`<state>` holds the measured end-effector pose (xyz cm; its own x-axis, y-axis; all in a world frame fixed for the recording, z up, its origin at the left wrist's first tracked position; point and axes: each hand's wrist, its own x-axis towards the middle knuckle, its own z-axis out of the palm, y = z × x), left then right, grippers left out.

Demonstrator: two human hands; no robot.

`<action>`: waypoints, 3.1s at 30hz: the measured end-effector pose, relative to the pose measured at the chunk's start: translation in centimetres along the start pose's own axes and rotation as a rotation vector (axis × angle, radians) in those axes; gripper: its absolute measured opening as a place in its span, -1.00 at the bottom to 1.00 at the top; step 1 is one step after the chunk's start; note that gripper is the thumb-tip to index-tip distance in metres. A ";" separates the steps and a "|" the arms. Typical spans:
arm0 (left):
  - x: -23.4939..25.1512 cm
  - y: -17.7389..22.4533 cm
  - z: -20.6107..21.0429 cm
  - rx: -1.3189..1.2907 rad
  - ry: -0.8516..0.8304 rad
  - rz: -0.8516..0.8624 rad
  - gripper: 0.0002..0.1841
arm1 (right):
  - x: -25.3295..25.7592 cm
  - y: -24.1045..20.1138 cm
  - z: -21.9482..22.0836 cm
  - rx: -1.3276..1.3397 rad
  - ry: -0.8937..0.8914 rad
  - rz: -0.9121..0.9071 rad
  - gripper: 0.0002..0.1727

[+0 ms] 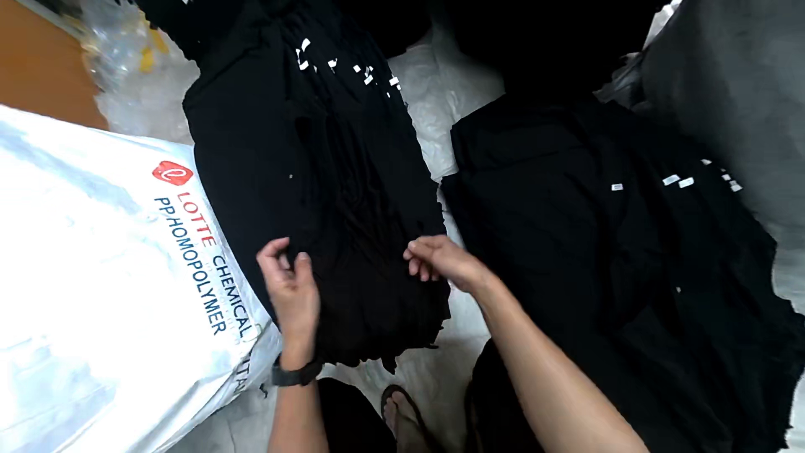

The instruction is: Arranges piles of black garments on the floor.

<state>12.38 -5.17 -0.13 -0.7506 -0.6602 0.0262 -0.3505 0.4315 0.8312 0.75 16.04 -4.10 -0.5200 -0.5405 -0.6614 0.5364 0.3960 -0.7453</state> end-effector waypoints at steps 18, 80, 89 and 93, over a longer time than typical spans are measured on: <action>-5.7 1.7 2.4 0.192 -0.332 -0.250 -0.83 | -2.4 1.3 4.3 0.252 0.258 -0.169 -0.82; -6.9 -1.4 1.2 0.231 -0.444 0.004 -0.70 | -2.4 2.3 6.1 0.124 0.087 0.049 -0.84; -8.2 -1.0 3.6 0.580 -0.454 0.107 -0.53 | -2.5 2.6 5.6 0.025 0.091 -0.006 -0.81; -7.4 0.5 1.3 0.542 -0.516 -0.043 -0.71 | -3.2 2.6 4.2 0.061 0.245 -0.082 -0.80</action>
<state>16.98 0.74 -0.61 -0.8508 -0.3685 -0.3746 -0.5119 0.7422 0.4325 6.62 15.67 -3.58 -0.7047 -0.3700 -0.6053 0.5209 0.3093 -0.7956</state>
